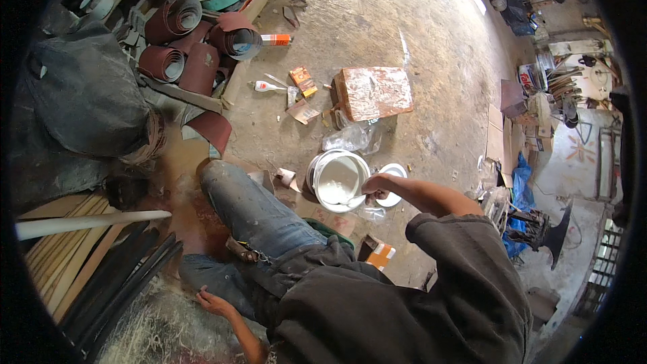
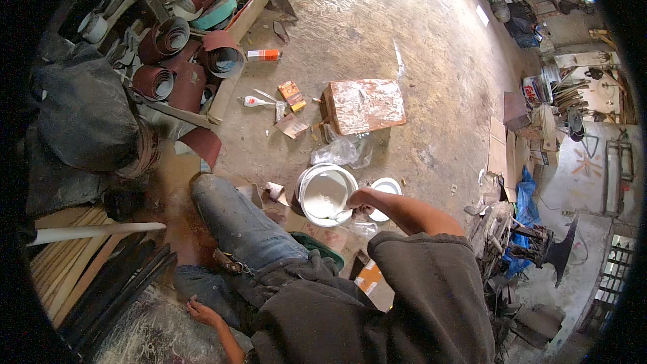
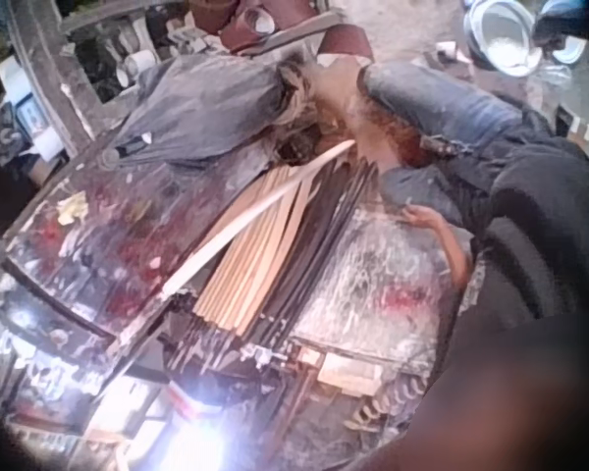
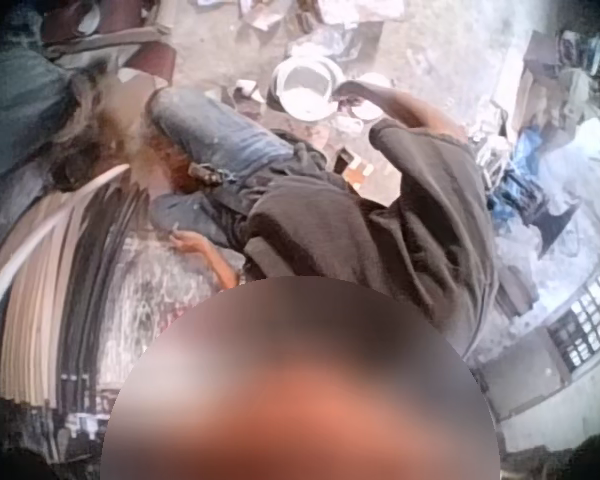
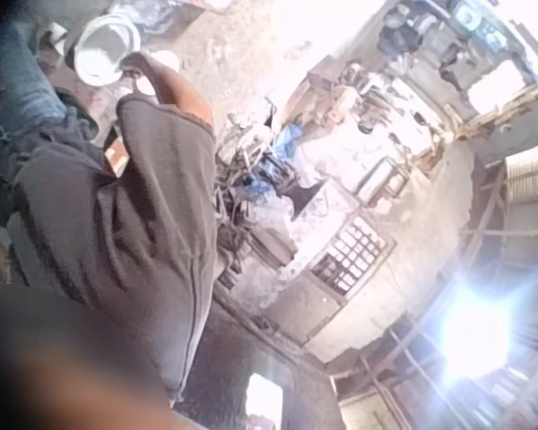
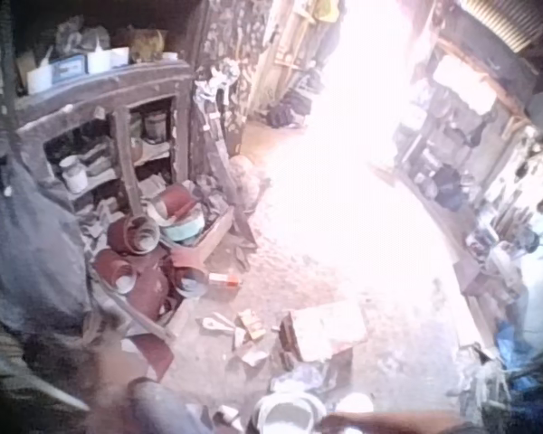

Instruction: The person sits on the floor and uses a metal spoon to stir white paint in a bucket. They scrape the sides of the bucket and continue mixing until the paint appears uniform.

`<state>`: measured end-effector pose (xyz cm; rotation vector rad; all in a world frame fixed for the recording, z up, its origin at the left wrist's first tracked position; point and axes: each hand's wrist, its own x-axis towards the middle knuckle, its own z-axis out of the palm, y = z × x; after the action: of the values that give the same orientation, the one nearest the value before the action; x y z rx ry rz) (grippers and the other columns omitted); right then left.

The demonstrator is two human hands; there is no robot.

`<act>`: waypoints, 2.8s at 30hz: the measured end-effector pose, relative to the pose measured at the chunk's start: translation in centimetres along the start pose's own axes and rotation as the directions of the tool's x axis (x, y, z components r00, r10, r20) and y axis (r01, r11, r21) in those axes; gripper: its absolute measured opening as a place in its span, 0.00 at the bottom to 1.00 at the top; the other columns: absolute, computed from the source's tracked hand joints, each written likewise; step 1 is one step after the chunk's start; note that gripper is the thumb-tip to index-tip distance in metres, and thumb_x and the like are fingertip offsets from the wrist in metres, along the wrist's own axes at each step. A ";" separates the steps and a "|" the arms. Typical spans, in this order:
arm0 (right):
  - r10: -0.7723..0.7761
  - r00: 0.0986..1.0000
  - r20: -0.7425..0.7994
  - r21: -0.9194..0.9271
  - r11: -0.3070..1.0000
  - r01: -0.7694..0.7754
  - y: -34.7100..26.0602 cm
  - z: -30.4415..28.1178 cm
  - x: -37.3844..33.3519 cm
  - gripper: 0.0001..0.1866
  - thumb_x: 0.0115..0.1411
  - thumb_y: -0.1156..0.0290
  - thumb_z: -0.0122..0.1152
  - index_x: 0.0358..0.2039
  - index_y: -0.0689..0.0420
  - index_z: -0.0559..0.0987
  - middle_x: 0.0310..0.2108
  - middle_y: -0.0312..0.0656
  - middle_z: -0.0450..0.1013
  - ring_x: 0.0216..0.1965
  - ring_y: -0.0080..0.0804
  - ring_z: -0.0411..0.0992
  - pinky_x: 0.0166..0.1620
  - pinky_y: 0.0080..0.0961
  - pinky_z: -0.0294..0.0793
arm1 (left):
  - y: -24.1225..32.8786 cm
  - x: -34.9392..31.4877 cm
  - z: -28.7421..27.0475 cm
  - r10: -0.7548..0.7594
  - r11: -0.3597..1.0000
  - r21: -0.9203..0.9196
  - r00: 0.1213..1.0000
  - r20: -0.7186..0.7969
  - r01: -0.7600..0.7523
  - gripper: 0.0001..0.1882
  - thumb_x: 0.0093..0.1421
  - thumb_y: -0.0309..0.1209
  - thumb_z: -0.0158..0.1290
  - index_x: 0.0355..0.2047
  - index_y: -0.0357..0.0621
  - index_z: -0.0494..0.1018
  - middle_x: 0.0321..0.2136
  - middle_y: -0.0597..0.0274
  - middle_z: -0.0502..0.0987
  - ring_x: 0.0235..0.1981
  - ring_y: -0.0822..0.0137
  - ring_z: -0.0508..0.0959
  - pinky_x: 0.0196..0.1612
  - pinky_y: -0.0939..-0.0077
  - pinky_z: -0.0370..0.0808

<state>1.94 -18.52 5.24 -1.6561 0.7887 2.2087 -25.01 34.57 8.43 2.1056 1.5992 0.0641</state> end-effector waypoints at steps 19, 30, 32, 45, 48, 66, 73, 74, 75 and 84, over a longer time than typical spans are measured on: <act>-0.237 0.498 -0.834 -0.070 0.942 0.330 0.1 0.7 -0.3 0.14 0.53 0.67 0.52 0.26 0.66 0.79 0.26 0.60 0.75 0.33 0.52 0.77 0.37 0.44 0.76 | 0.9 0.2 -0.3 0.017 1.000 0.021 1.000 0.017 -0.018 0.22 0.66 0.40 0.35 0.39 0.36 0.75 0.40 0.46 0.76 0.42 0.50 0.75 0.46 0.58 0.68; -0.837 0.037 -0.546 -0.690 0.474 0.547 -1.7 6.4 -0.4 0.14 0.61 0.66 0.48 0.27 0.66 0.72 0.19 0.63 0.69 0.24 0.64 0.70 0.28 0.53 0.68 | -0.1 0.3 -0.1 0.114 0.993 0.036 0.993 0.029 -0.115 0.23 0.66 0.40 0.35 0.39 0.37 0.76 0.39 0.47 0.76 0.42 0.47 0.74 0.45 0.56 0.68; -0.937 0.063 -0.342 -0.822 0.331 0.463 0.0 6.5 -0.4 0.12 0.62 0.65 0.48 0.30 0.62 0.70 0.17 0.55 0.69 0.21 0.54 0.72 0.24 0.48 0.68 | 0.3 0.2 -0.3 0.110 0.993 0.040 0.993 0.042 -0.112 0.23 0.66 0.41 0.35 0.39 0.37 0.76 0.40 0.46 0.75 0.43 0.46 0.74 0.46 0.56 0.68; -0.587 0.582 -0.563 -0.709 0.705 0.024 0.7 3.8 0.6 0.08 0.57 0.72 0.47 0.27 0.63 0.72 0.17 0.47 0.72 0.21 0.42 0.76 0.21 0.37 0.71 | -0.5 0.4 0.5 0.047 0.998 0.039 0.999 -0.013 -0.046 0.24 0.66 0.40 0.34 0.40 0.34 0.76 0.42 0.44 0.74 0.44 0.46 0.73 0.48 0.56 0.67; -0.885 0.104 -0.454 -0.881 0.463 0.093 -1.2 2.7 0.5 0.11 0.56 0.70 0.48 0.20 0.60 0.73 0.17 0.51 0.71 0.19 0.45 0.74 0.21 0.40 0.71 | -1.0 0.7 0.2 0.091 0.994 0.064 0.996 0.016 -0.092 0.24 0.66 0.40 0.35 0.40 0.36 0.76 0.43 0.45 0.74 0.45 0.46 0.73 0.48 0.55 0.67; -0.586 0.507 -0.632 -0.461 0.810 0.362 0.9 4.2 3.4 0.13 0.52 0.70 0.48 0.28 0.62 0.80 0.30 0.56 0.77 0.32 0.56 0.77 0.35 0.48 0.77 | 0.0 0.3 -0.3 0.103 0.989 0.108 0.995 -0.009 -0.101 0.23 0.66 0.40 0.35 0.39 0.36 0.75 0.41 0.46 0.76 0.41 0.47 0.74 0.46 0.56 0.68; -0.826 0.336 -0.453 -0.682 0.564 0.465 1.1 2.9 6.6 0.12 0.49 0.70 0.52 0.16 0.64 0.76 0.23 0.61 0.74 0.29 0.57 0.76 0.31 0.47 0.74 | -0.3 0.6 0.3 0.073 0.997 0.025 0.997 -0.034 -0.072 0.22 0.65 0.39 0.37 0.37 0.35 0.76 0.39 0.46 0.76 0.42 0.48 0.74 0.46 0.57 0.68; -0.637 0.461 -0.618 -0.530 0.771 0.355 0.5 2.7 6.9 0.12 0.50 0.69 0.53 0.19 0.65 0.78 0.25 0.62 0.74 0.32 0.57 0.76 0.34 0.47 0.75 | -0.2 0.6 0.4 0.074 0.997 -0.012 0.997 -0.008 -0.074 0.22 0.65 0.39 0.36 0.37 0.35 0.76 0.39 0.46 0.76 0.42 0.48 0.74 0.46 0.57 0.68; -0.845 0.476 -0.244 -0.891 0.389 0.233 0.9 1.9 6.7 0.12 0.51 0.68 0.54 0.22 0.65 0.79 0.26 0.62 0.74 0.33 0.55 0.77 0.38 0.48 0.75 | -0.1 0.5 0.5 0.049 0.998 0.037 0.998 -0.041 -0.048 0.22 0.66 0.39 0.36 0.37 0.35 0.76 0.39 0.46 0.76 0.42 0.48 0.74 0.46 0.58 0.68; -0.377 0.414 -0.829 -0.256 0.913 0.319 0.9 4.3 3.5 0.14 0.54 0.66 0.51 0.22 0.62 0.79 0.26 0.58 0.75 0.30 0.53 0.77 0.31 0.47 0.74 | 1.0 0.3 -0.3 0.081 0.994 0.073 0.995 0.056 -0.085 0.22 0.66 0.40 0.36 0.38 0.35 0.75 0.41 0.46 0.75 0.42 0.48 0.74 0.47 0.60 0.67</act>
<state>-3.07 -17.17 3.03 -2.6965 0.4561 0.9785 -24.12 34.75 9.02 2.2120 1.5056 -0.0240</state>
